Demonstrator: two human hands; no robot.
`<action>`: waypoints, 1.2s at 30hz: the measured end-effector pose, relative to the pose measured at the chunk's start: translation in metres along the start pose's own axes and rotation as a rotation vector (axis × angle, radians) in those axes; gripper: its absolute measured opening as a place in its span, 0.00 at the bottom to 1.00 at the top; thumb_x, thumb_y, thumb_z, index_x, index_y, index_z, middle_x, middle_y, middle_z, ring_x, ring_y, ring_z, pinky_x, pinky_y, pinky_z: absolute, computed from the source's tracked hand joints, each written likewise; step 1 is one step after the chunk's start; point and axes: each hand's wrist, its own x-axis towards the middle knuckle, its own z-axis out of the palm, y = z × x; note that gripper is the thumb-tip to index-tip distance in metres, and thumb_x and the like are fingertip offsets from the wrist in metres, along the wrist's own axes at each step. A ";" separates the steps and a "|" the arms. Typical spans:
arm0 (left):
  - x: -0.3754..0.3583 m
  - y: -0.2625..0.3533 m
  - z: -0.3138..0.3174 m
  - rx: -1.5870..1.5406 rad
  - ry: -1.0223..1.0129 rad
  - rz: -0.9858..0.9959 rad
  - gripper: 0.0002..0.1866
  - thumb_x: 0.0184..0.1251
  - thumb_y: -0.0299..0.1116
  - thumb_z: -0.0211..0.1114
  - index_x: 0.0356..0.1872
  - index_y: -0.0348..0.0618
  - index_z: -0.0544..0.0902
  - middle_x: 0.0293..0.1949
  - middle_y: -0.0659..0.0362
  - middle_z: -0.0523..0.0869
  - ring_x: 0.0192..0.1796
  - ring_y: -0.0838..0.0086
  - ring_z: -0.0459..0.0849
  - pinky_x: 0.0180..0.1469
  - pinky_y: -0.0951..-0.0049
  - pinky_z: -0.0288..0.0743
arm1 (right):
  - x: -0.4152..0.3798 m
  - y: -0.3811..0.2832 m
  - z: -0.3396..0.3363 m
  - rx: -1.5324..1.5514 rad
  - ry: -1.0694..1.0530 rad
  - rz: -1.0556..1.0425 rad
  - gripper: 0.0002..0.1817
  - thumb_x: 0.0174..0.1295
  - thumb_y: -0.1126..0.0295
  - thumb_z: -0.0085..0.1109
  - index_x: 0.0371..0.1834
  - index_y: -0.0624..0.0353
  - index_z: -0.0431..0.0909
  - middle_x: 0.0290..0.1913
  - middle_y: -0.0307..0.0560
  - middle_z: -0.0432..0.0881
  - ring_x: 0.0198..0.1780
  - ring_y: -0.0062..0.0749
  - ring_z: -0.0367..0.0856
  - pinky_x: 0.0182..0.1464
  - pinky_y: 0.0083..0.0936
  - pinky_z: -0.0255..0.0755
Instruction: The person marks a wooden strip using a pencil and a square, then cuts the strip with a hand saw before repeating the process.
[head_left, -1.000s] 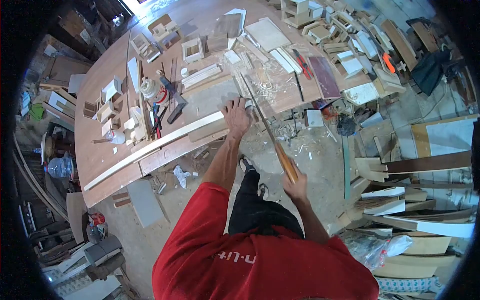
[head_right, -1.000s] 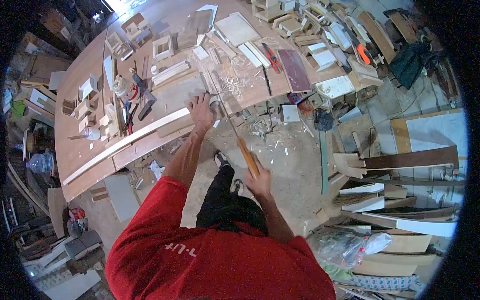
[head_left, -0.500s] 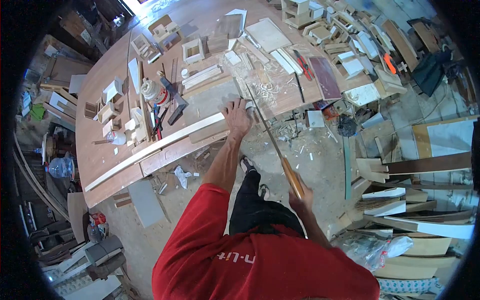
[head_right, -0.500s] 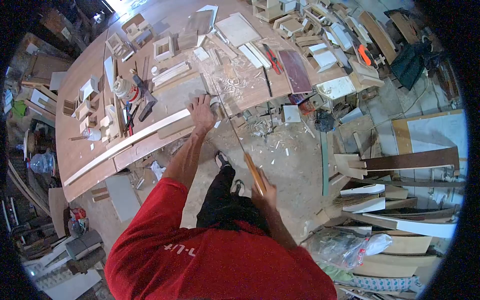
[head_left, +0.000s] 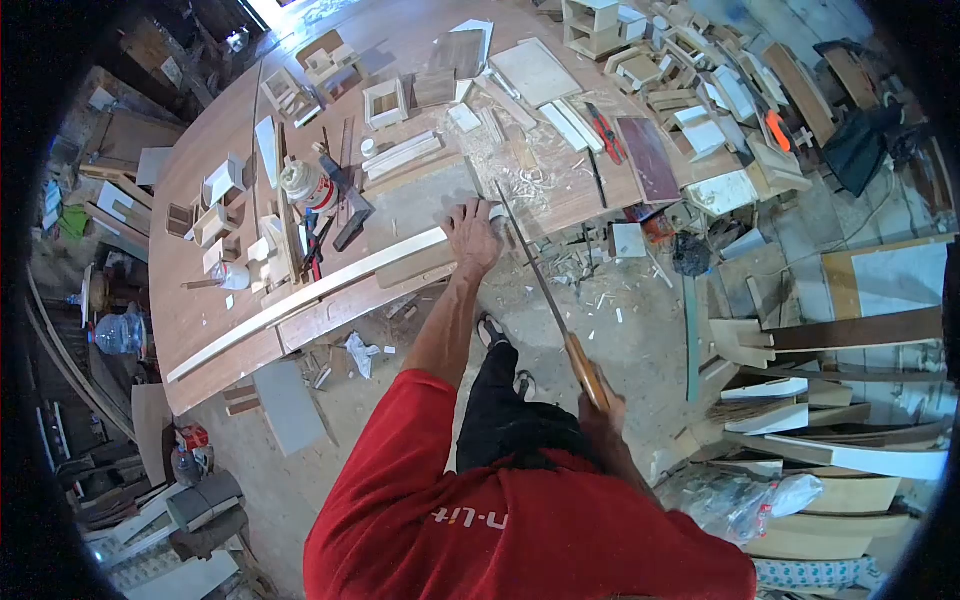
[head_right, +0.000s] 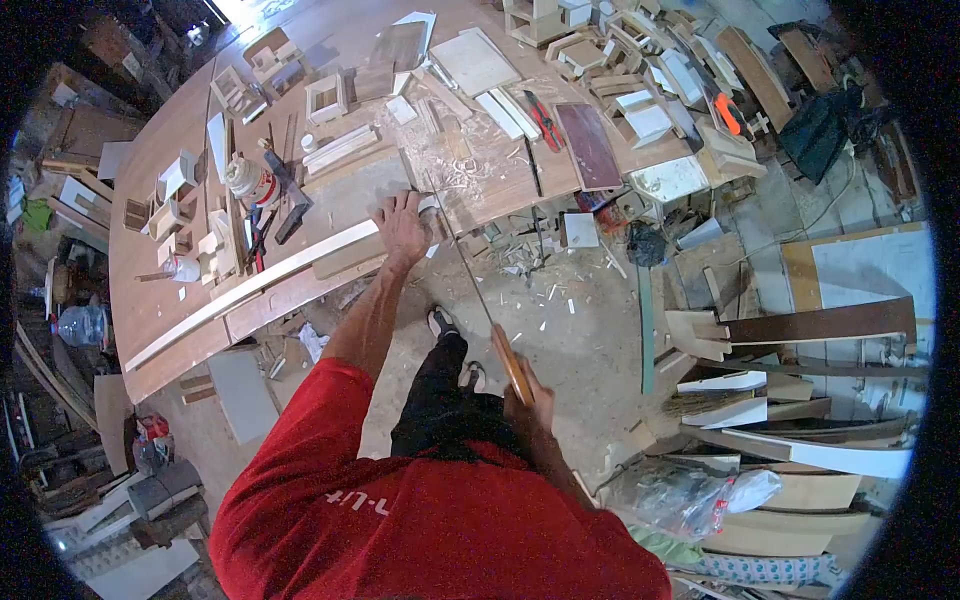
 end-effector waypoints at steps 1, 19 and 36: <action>-0.001 0.000 -0.001 -0.012 -0.027 -0.008 0.19 0.51 0.33 0.65 0.47 0.50 0.77 0.50 0.58 0.75 0.57 0.59 0.69 0.61 0.51 0.55 | -0.002 -0.011 -0.011 0.070 -0.024 0.090 0.29 0.55 0.75 0.55 0.64 0.63 0.69 0.37 0.62 0.82 0.32 0.46 0.85 0.33 0.33 0.77; -0.001 0.000 -0.001 0.011 -0.024 0.002 0.21 0.48 0.32 0.65 0.48 0.51 0.77 0.49 0.57 0.76 0.56 0.58 0.69 0.60 0.53 0.55 | 0.074 -0.008 0.026 0.260 -0.066 0.279 0.27 0.55 0.75 0.54 0.62 0.64 0.70 0.38 0.65 0.81 0.37 0.51 0.85 0.39 0.31 0.77; -0.002 -0.002 -0.002 0.076 -0.036 0.009 0.22 0.47 0.32 0.65 0.48 0.49 0.75 0.51 0.59 0.74 0.56 0.58 0.68 0.60 0.50 0.54 | 0.090 -0.009 0.040 0.359 -0.046 0.295 0.28 0.55 0.74 0.56 0.63 0.63 0.70 0.37 0.62 0.82 0.32 0.46 0.83 0.36 0.30 0.76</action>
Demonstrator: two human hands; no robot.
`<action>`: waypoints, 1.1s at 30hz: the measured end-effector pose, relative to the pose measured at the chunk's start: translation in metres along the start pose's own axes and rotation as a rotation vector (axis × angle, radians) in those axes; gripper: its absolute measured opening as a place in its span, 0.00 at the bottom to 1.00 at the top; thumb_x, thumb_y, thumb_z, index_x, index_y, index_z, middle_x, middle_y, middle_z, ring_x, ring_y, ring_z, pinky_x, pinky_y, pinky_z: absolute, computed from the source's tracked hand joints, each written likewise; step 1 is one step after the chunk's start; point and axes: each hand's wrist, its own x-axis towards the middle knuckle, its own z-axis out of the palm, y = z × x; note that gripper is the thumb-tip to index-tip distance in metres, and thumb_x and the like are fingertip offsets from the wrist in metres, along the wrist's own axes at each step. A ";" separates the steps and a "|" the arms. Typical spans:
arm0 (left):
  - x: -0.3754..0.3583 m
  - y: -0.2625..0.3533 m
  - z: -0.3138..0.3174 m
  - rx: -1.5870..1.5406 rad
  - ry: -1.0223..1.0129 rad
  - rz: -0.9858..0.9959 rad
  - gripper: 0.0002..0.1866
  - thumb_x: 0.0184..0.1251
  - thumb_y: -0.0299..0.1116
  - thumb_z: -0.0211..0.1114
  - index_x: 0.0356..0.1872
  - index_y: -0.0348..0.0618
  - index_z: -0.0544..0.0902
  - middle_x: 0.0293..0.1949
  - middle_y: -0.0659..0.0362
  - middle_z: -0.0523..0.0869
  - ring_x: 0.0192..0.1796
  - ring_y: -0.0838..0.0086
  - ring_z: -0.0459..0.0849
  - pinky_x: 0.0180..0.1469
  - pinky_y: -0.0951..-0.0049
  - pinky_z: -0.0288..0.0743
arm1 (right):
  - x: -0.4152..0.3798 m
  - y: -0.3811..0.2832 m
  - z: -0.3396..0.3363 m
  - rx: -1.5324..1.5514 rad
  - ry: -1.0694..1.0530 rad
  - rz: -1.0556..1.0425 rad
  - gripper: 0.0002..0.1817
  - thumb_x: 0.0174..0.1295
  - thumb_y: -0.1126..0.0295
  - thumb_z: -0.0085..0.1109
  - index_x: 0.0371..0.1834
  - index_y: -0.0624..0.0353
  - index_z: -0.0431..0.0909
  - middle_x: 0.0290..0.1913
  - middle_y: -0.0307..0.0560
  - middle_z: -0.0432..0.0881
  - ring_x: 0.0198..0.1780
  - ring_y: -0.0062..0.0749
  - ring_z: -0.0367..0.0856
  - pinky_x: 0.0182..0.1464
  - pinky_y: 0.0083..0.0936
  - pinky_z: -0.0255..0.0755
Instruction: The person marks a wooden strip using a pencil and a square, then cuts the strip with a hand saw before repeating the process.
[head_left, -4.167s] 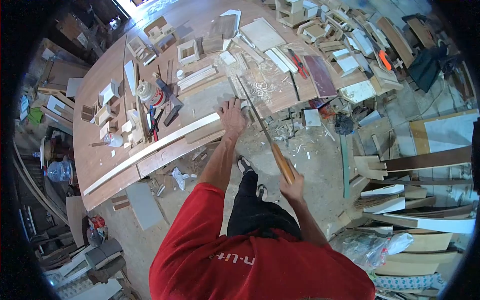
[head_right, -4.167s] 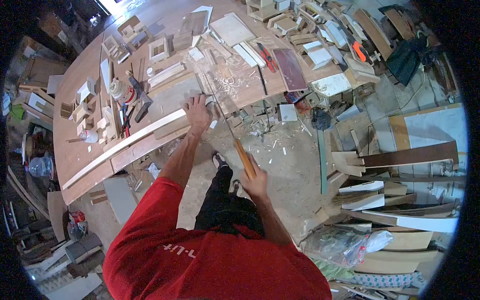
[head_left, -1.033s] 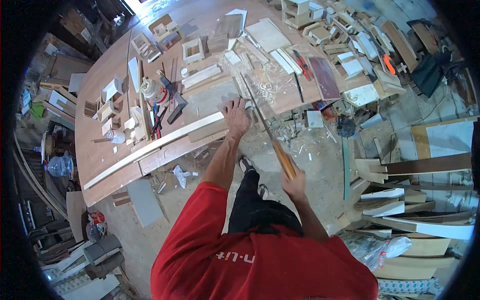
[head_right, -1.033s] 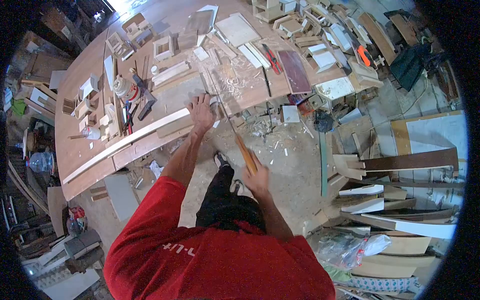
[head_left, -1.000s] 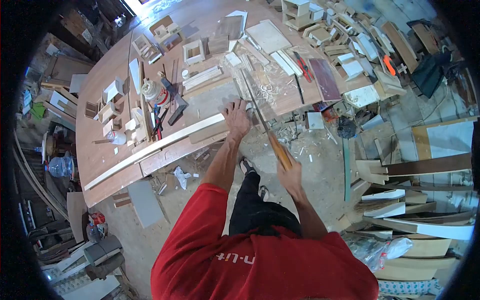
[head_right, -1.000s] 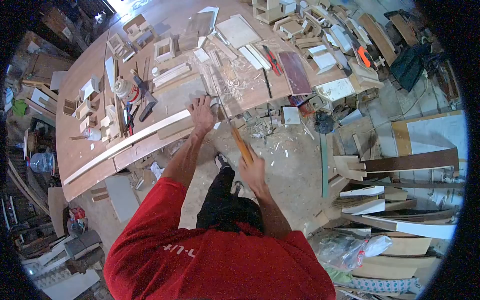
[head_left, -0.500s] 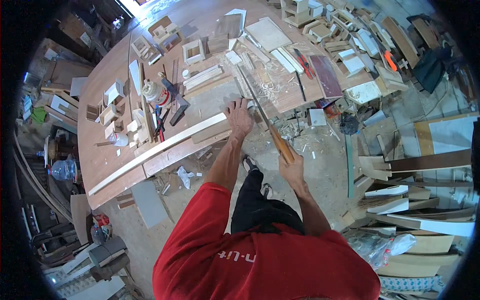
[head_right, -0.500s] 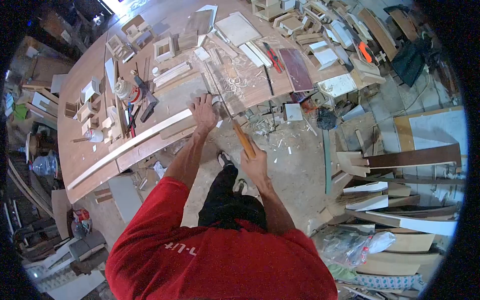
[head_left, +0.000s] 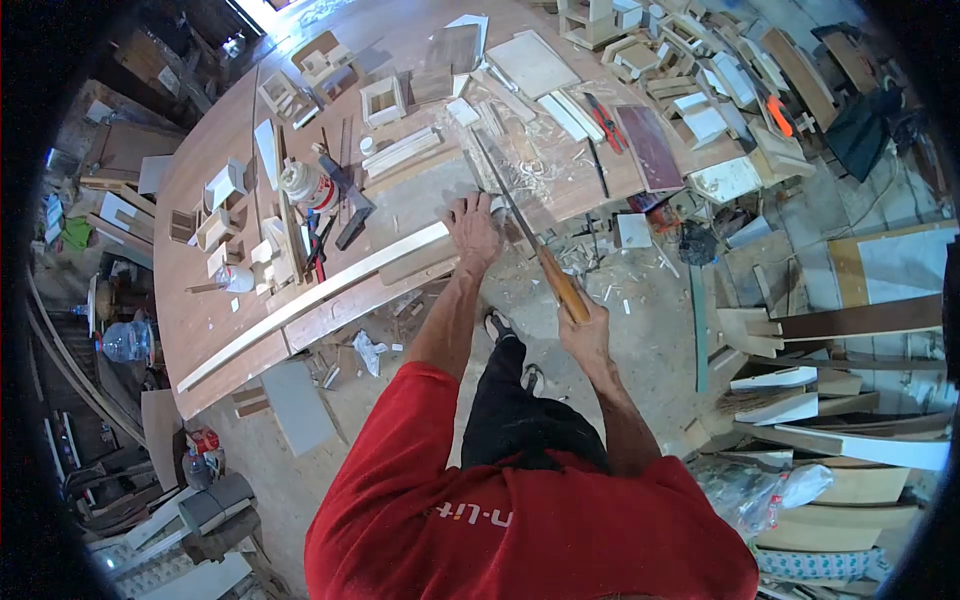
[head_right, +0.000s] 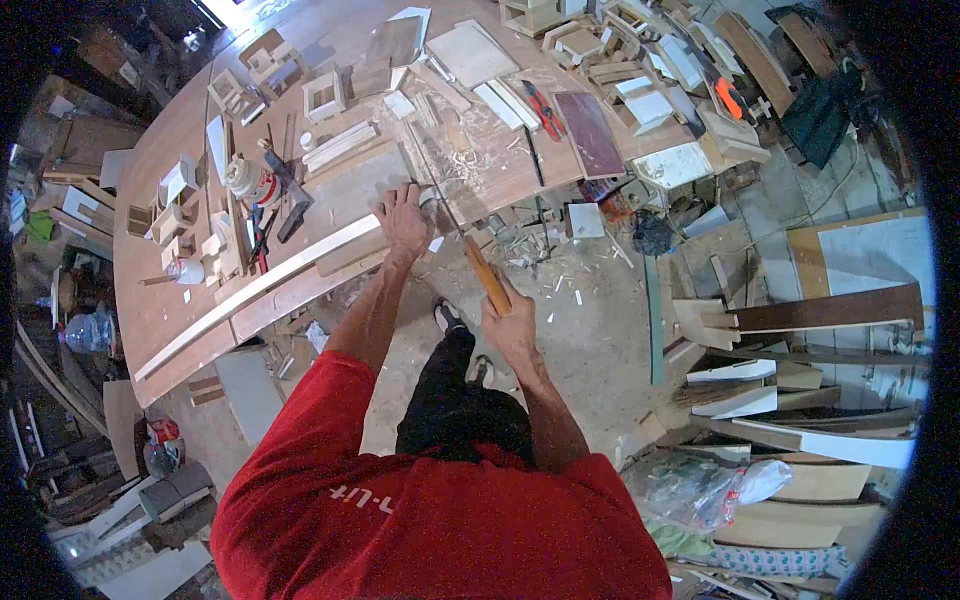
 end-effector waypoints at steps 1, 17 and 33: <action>0.002 0.002 0.003 -0.006 0.026 -0.002 0.23 0.45 0.31 0.66 0.48 0.49 0.75 0.51 0.59 0.74 0.56 0.58 0.68 0.60 0.50 0.54 | 0.007 -0.003 -0.001 0.014 -0.007 0.007 0.28 0.55 0.73 0.56 0.63 0.62 0.70 0.36 0.62 0.81 0.32 0.51 0.83 0.35 0.31 0.76; -0.004 0.005 -0.002 -0.025 -0.054 -0.053 0.23 0.45 0.30 0.67 0.48 0.49 0.76 0.51 0.58 0.76 0.58 0.58 0.69 0.61 0.51 0.54 | -0.007 0.005 -0.006 -0.058 -0.058 0.020 0.29 0.54 0.75 0.55 0.64 0.61 0.69 0.38 0.62 0.82 0.33 0.46 0.86 0.36 0.29 0.77; 0.005 -0.002 0.004 -0.063 0.008 -0.027 0.20 0.51 0.33 0.66 0.48 0.49 0.76 0.50 0.58 0.77 0.57 0.58 0.69 0.60 0.52 0.55 | -0.060 0.028 -0.029 -0.266 -0.006 -0.165 0.30 0.55 0.76 0.53 0.65 0.61 0.67 0.41 0.60 0.82 0.35 0.45 0.86 0.36 0.31 0.77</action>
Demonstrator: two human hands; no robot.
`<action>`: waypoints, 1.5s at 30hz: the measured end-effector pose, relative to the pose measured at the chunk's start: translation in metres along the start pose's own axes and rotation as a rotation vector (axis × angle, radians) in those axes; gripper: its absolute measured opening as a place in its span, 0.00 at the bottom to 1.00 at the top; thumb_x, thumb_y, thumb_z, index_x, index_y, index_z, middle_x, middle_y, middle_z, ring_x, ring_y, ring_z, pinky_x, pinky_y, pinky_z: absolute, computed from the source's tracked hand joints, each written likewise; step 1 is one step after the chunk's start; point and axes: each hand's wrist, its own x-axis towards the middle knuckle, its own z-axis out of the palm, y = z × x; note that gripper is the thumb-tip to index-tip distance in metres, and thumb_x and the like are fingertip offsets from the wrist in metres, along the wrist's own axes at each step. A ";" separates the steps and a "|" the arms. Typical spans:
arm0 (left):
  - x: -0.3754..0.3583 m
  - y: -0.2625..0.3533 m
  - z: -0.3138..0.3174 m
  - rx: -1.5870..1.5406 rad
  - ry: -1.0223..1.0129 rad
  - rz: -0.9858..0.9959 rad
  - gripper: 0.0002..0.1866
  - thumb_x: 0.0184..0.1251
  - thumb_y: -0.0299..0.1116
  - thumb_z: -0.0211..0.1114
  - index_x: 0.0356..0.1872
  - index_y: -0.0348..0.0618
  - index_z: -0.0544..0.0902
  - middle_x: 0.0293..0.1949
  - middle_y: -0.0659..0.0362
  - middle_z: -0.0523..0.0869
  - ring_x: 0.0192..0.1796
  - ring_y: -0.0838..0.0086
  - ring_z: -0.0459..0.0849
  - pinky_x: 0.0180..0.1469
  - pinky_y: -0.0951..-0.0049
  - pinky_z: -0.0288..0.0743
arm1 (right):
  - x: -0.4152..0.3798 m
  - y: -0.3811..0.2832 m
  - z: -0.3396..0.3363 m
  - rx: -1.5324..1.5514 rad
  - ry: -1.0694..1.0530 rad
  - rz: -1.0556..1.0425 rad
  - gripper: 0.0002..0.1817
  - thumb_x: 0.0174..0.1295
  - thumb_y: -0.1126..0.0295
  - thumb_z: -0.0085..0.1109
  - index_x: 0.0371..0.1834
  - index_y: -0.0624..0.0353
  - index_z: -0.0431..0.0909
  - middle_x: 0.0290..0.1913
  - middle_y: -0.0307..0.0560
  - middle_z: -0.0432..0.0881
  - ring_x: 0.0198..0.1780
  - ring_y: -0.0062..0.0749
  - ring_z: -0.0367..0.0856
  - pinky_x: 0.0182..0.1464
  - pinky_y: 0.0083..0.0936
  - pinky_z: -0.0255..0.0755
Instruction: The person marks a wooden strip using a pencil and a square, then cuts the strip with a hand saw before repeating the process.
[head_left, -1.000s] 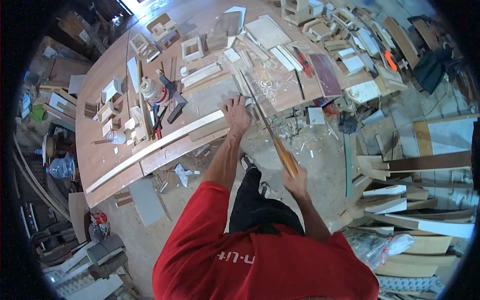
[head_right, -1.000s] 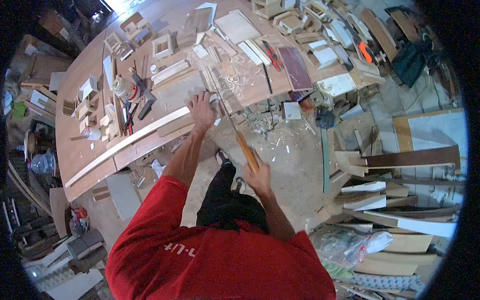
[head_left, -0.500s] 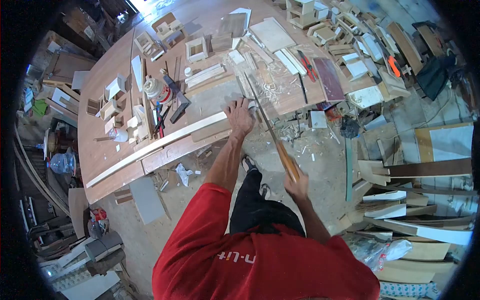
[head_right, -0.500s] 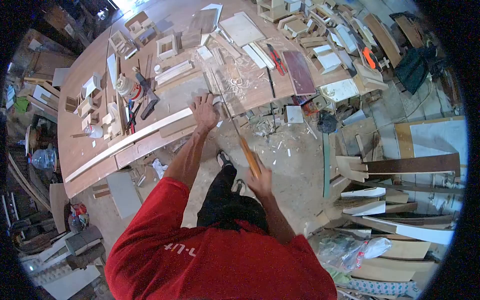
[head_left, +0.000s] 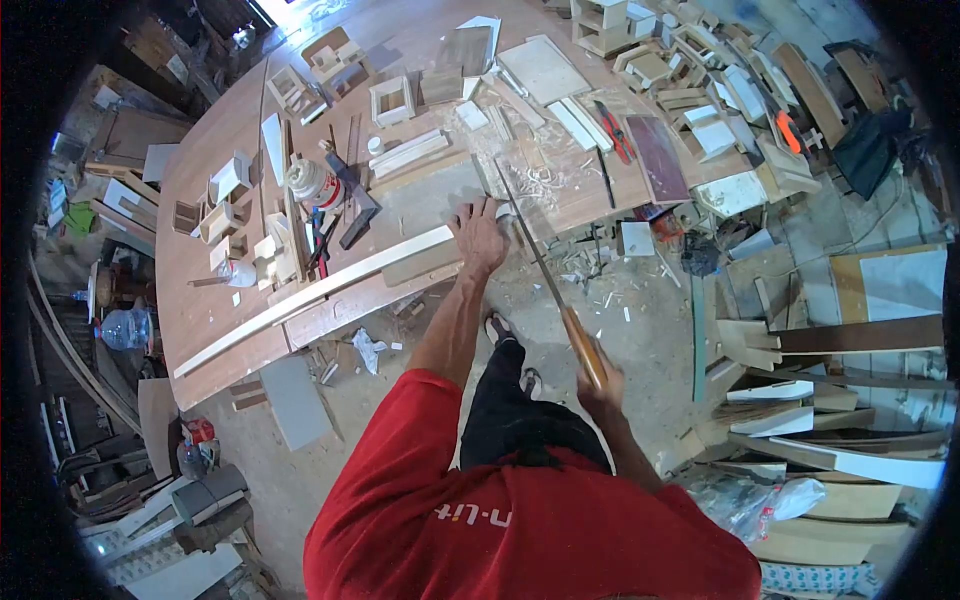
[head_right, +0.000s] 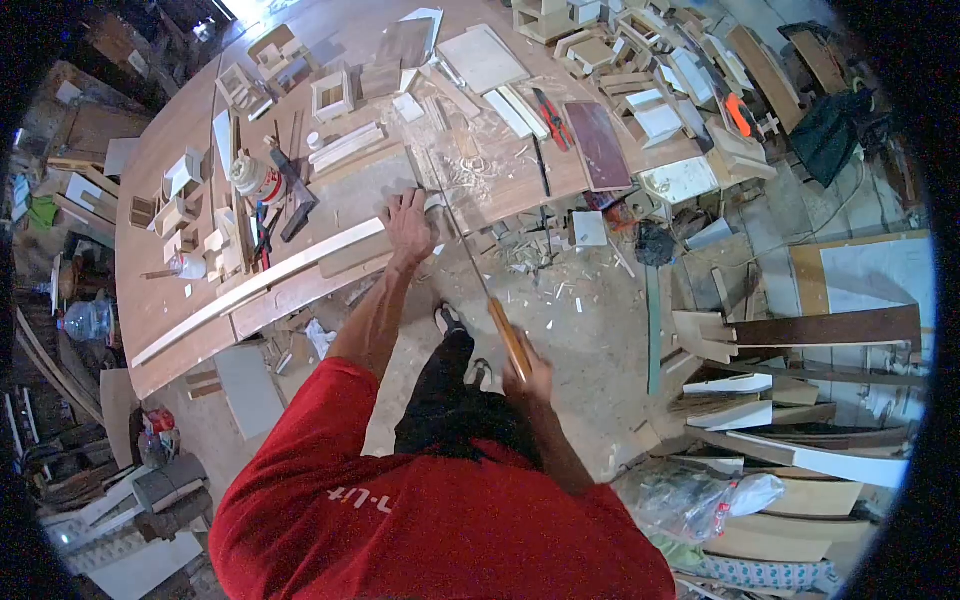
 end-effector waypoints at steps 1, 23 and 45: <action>-0.001 0.000 0.003 0.003 0.018 0.011 0.20 0.51 0.34 0.65 0.48 0.48 0.76 0.51 0.57 0.77 0.57 0.57 0.68 0.60 0.51 0.55 | -0.026 -0.004 -0.016 -0.035 -0.072 0.085 0.31 0.54 0.76 0.53 0.66 0.61 0.66 0.45 0.59 0.82 0.39 0.46 0.86 0.38 0.31 0.77; -0.002 0.001 0.001 -0.042 0.054 0.047 0.24 0.45 0.32 0.68 0.49 0.49 0.76 0.51 0.57 0.76 0.57 0.56 0.68 0.60 0.51 0.55 | 0.067 -0.031 0.024 0.286 0.059 0.119 0.26 0.54 0.77 0.54 0.61 0.59 0.73 0.40 0.64 0.82 0.37 0.48 0.86 0.38 0.25 0.75; 0.004 0.003 -0.005 0.007 0.047 0.034 0.20 0.51 0.35 0.66 0.48 0.53 0.78 0.50 0.59 0.76 0.55 0.58 0.70 0.58 0.53 0.56 | -0.026 -0.046 -0.045 0.012 -0.051 0.060 0.30 0.54 0.78 0.54 0.65 0.60 0.68 0.36 0.54 0.84 0.30 0.41 0.85 0.33 0.30 0.77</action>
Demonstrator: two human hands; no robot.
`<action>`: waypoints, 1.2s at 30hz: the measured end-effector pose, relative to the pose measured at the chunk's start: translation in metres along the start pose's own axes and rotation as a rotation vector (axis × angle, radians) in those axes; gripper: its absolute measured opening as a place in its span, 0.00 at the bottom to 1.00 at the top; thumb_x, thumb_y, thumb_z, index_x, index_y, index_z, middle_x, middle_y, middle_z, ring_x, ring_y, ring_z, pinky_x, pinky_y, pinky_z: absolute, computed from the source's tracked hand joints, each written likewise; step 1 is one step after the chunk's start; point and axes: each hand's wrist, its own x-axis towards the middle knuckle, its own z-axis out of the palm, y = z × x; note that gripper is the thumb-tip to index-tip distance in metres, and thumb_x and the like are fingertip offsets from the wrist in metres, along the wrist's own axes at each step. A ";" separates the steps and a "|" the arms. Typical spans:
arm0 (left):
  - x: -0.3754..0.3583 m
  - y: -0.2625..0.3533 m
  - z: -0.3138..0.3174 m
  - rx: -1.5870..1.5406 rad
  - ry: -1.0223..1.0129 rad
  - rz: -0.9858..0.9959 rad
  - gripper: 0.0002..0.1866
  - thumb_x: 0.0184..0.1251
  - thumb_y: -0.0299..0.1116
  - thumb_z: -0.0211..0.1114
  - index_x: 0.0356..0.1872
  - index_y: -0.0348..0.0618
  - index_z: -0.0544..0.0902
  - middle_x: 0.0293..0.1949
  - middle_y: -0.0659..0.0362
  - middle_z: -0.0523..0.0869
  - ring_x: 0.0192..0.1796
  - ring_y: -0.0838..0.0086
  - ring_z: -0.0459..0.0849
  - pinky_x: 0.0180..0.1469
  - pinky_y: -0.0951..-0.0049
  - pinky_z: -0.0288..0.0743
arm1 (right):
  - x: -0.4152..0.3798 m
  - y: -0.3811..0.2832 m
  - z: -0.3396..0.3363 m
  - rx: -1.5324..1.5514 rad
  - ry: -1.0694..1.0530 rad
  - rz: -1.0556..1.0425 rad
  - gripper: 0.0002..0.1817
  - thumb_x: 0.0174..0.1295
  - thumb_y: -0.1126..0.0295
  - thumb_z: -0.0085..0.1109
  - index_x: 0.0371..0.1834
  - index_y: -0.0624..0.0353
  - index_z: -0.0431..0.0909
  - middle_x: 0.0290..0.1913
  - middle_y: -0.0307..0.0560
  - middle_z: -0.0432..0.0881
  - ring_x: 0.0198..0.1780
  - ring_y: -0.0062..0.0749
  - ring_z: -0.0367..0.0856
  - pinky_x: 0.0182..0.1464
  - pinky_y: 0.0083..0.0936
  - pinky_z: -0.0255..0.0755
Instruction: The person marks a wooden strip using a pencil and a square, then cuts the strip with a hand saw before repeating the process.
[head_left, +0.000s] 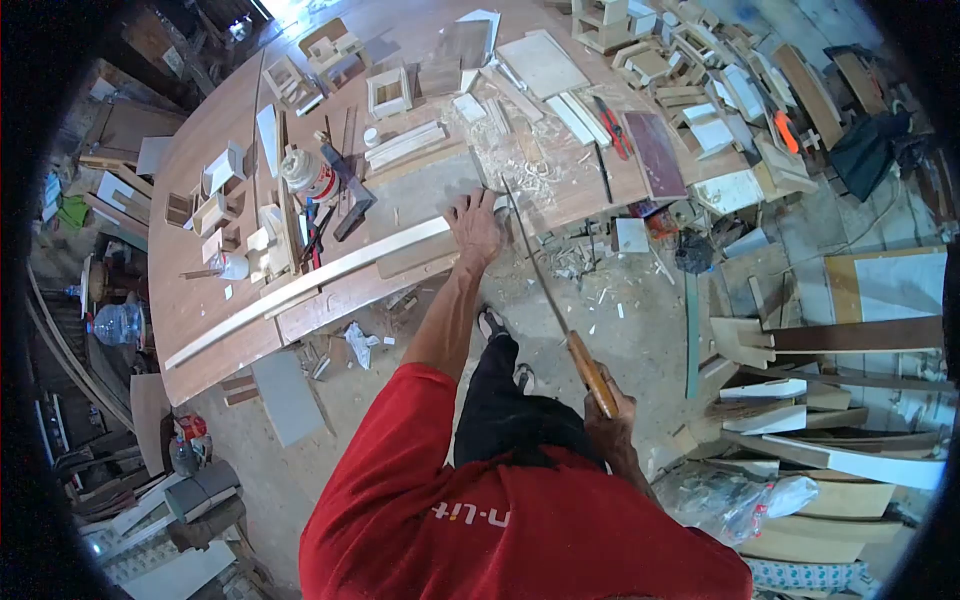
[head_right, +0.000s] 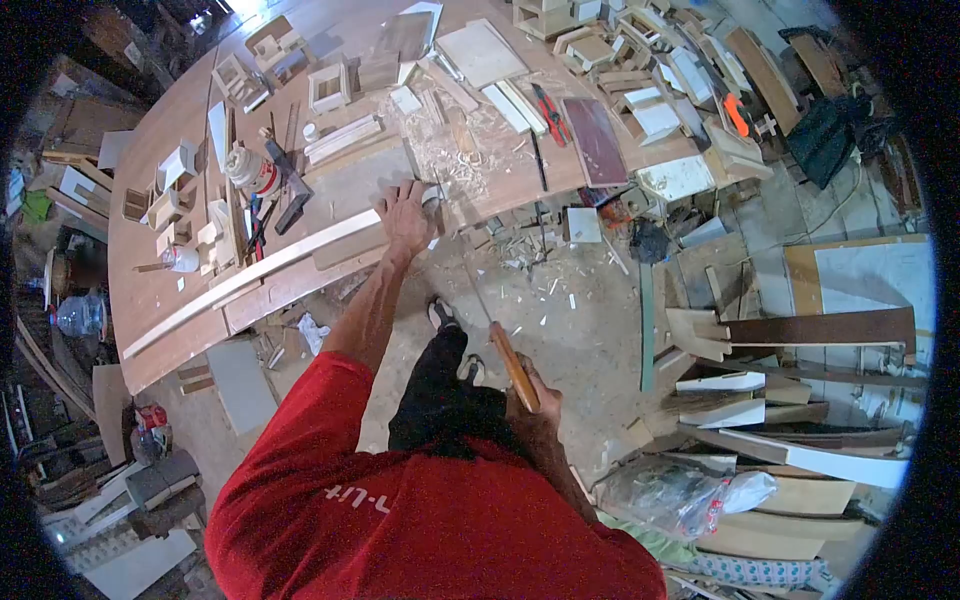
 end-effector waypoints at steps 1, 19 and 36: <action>0.003 0.002 -0.005 -0.013 -0.025 -0.017 0.20 0.51 0.35 0.66 0.49 0.53 0.78 0.50 0.59 0.76 0.55 0.58 0.69 0.58 0.52 0.56 | 0.007 0.000 0.002 -0.037 0.030 -0.100 0.30 0.54 0.78 0.55 0.64 0.61 0.69 0.34 0.55 0.83 0.29 0.38 0.85 0.33 0.28 0.77; -0.002 -0.003 0.004 -0.012 -0.057 0.001 0.20 0.54 0.38 0.65 0.49 0.50 0.75 0.51 0.58 0.75 0.56 0.56 0.69 0.57 0.49 0.57 | 0.066 0.014 0.040 0.084 0.047 0.042 0.26 0.53 0.78 0.55 0.60 0.68 0.71 0.37 0.64 0.81 0.29 0.44 0.84 0.35 0.29 0.77; -0.005 -0.003 0.009 0.008 0.043 0.022 0.17 0.54 0.36 0.64 0.47 0.49 0.77 0.49 0.58 0.76 0.56 0.58 0.69 0.58 0.52 0.55 | 0.104 0.013 0.062 0.206 0.070 -0.007 0.28 0.54 0.79 0.54 0.62 0.59 0.70 0.35 0.61 0.82 0.31 0.46 0.84 0.35 0.28 0.76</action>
